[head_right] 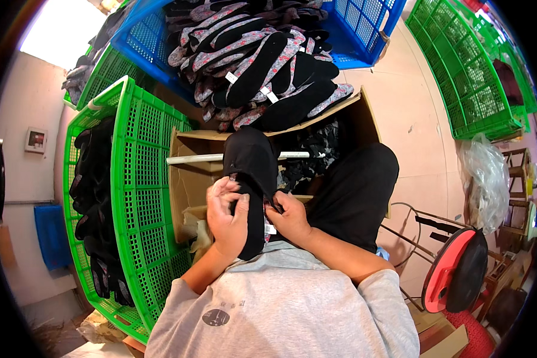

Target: The person sits on the floor and sews the upper fabric onto the sole of a slipper using a needle and thread. They pull the thread through the material, tie knots, and adjust the fabric alignment. The person handles multiple slippers, picking them up from a nearby crate and placing them back down after working on them.

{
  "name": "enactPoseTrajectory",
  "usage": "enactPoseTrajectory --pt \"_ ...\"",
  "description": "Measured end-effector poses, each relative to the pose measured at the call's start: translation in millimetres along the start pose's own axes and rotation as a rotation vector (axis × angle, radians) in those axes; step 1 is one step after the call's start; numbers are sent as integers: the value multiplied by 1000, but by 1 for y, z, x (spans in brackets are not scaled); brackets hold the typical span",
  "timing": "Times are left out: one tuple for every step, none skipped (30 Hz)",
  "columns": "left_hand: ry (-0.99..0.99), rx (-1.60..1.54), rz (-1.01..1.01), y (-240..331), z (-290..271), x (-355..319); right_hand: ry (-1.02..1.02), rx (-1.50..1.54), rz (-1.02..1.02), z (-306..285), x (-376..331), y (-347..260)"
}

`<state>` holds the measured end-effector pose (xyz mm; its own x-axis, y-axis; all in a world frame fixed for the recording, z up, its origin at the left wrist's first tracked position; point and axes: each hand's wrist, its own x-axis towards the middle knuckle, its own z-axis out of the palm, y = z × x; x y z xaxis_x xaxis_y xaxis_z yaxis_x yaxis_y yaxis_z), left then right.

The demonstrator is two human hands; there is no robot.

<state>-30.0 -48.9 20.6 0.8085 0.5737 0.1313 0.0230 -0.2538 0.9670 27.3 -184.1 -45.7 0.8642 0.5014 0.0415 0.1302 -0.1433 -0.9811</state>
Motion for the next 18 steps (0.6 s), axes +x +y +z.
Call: enactPoseTrajectory --pt "45 407 368 8 -7 14 8 -2 22 0 -1 1" --pt "45 520 517 18 -11 28 11 0 44 1 -2 2" --pt "-33 564 562 29 -13 39 11 1 66 1 -3 1" --pt "-112 606 607 35 -14 48 14 17 84 1 -4 1" --pt "-205 608 635 35 -14 58 11 35 97 2 -3 -1" --pt "-265 621 664 37 -15 65 9 52 110 2 -3 -2" --pt "-325 636 693 39 -15 71 7 43 106 2 -3 -2" --pt "-386 650 723 40 -15 77 5 34 101 1 -4 -1" --pt "-402 673 722 40 -15 80 4 24 97 1 -4 0" --pt "-436 677 730 37 -15 83 2 20 99 1 -4 0" --pt "-470 682 738 32 -16 87 -1 16 101 0 -5 1" --pt "-503 686 746 27 -16 88 -3 12 102 0 -5 1" --pt "-515 704 758 24 -17 89 -3 15 99 0 -5 2" --pt "-526 722 770 20 -17 90 -2 19 96 0 -5 2" --pt "-537 741 781 19 -17 90 -3 23 93 -1 -5 2" --pt "-529 740 779 17 -16 90 -6 36 97 -1 -5 4" --pt "-520 738 777 17 -15 91 -10 48 102 0 -5 6" --pt "-511 737 774 16 -14 91 -14 61 105 -1 -5 7"
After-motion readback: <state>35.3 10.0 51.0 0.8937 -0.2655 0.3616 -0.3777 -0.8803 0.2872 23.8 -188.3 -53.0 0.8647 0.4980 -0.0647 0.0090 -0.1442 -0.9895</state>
